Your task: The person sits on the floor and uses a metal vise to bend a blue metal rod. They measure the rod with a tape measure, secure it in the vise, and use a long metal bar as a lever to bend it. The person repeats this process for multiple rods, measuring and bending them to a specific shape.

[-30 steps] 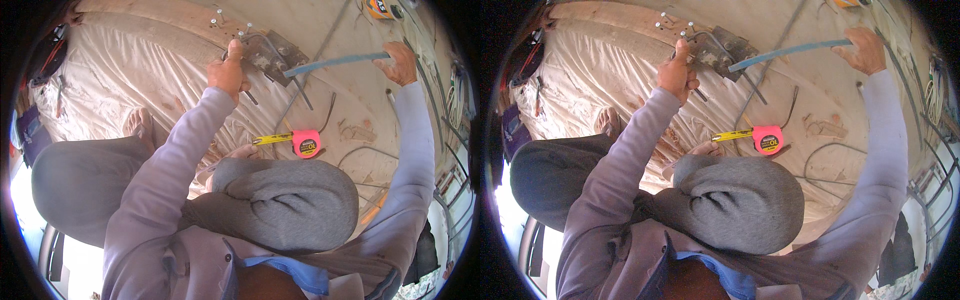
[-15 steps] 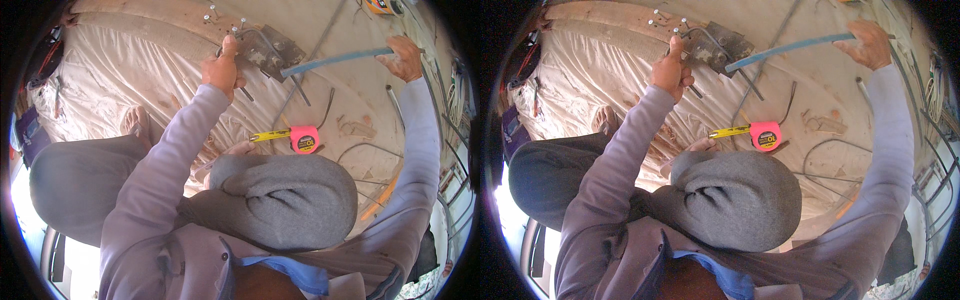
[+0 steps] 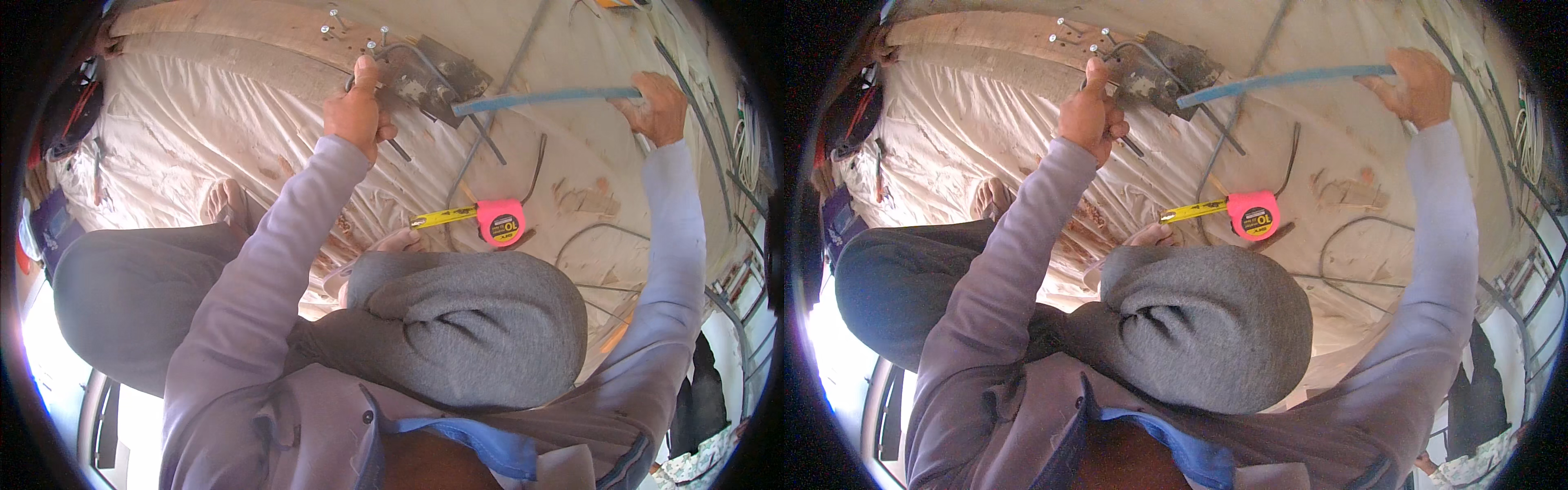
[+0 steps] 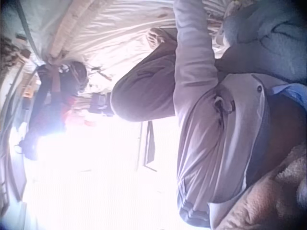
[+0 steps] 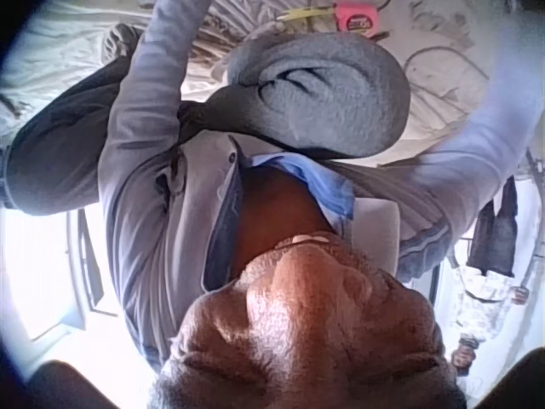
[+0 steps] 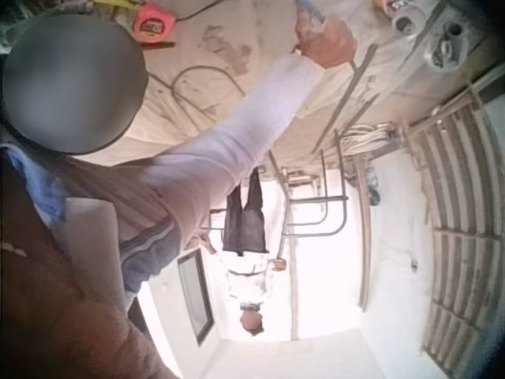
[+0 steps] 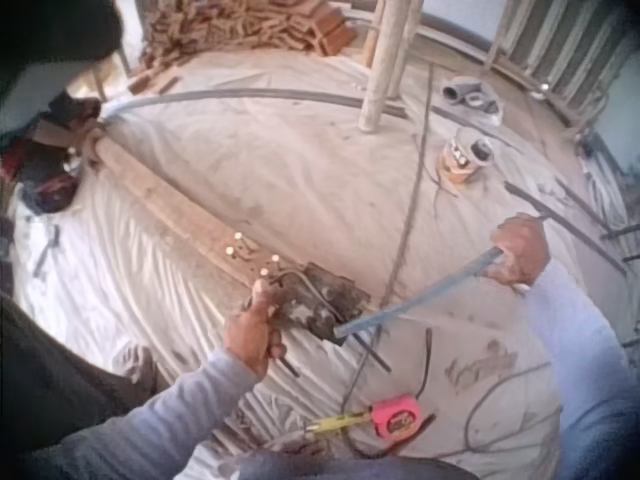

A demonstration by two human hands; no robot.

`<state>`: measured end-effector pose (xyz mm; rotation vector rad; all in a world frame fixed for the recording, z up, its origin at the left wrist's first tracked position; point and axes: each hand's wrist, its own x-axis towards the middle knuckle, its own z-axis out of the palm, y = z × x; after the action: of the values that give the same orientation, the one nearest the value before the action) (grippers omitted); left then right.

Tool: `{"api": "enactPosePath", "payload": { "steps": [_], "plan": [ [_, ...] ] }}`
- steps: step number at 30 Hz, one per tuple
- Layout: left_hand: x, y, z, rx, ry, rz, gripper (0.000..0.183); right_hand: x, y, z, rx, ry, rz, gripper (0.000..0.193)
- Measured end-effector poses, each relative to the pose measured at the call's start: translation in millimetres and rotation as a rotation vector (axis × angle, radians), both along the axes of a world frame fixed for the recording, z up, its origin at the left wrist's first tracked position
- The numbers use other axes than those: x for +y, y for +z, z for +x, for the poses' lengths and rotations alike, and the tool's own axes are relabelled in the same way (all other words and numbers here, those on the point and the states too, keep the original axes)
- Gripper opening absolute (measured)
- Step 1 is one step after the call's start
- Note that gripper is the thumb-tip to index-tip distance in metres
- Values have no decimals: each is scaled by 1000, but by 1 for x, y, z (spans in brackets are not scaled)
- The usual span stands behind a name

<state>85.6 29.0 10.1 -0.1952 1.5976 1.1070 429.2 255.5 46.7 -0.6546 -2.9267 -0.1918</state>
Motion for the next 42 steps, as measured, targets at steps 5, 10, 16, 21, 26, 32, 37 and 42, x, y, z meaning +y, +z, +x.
{"api": "enactPosePath", "payload": {
  "steps": [5,10,16,21,26,32,37,42],
  "plan": [
    [-2,1,-1,18,3,2,41,-3,-13,-4,16,-32,-37,48],
    [-3,-2,-4,15,6,-22,40,-16,-14,-6,87,-104,-94,50],
    [-14,-13,-11,1,14,29,47,-35,-5,-14,42,-151,-118,50],
    [-12,-17,-10,35,57,-32,47,-41,-10,-14,5,-219,-107,54],
    [-10,-14,-6,16,26,0,48,-41,-13,-16,32,-237,-96,57],
    [-12,-13,-9,-7,-42,-70,45,-50,-5,-22,-16,-337,-166,57],
    [-7,-14,-12,-4,-97,-95,53,-55,-13,-18,4,-403,-172,60],
    [-12,-24,-24,-67,-122,8,68,-61,-3,-17,122,-417,-177,55]
  ]
}}
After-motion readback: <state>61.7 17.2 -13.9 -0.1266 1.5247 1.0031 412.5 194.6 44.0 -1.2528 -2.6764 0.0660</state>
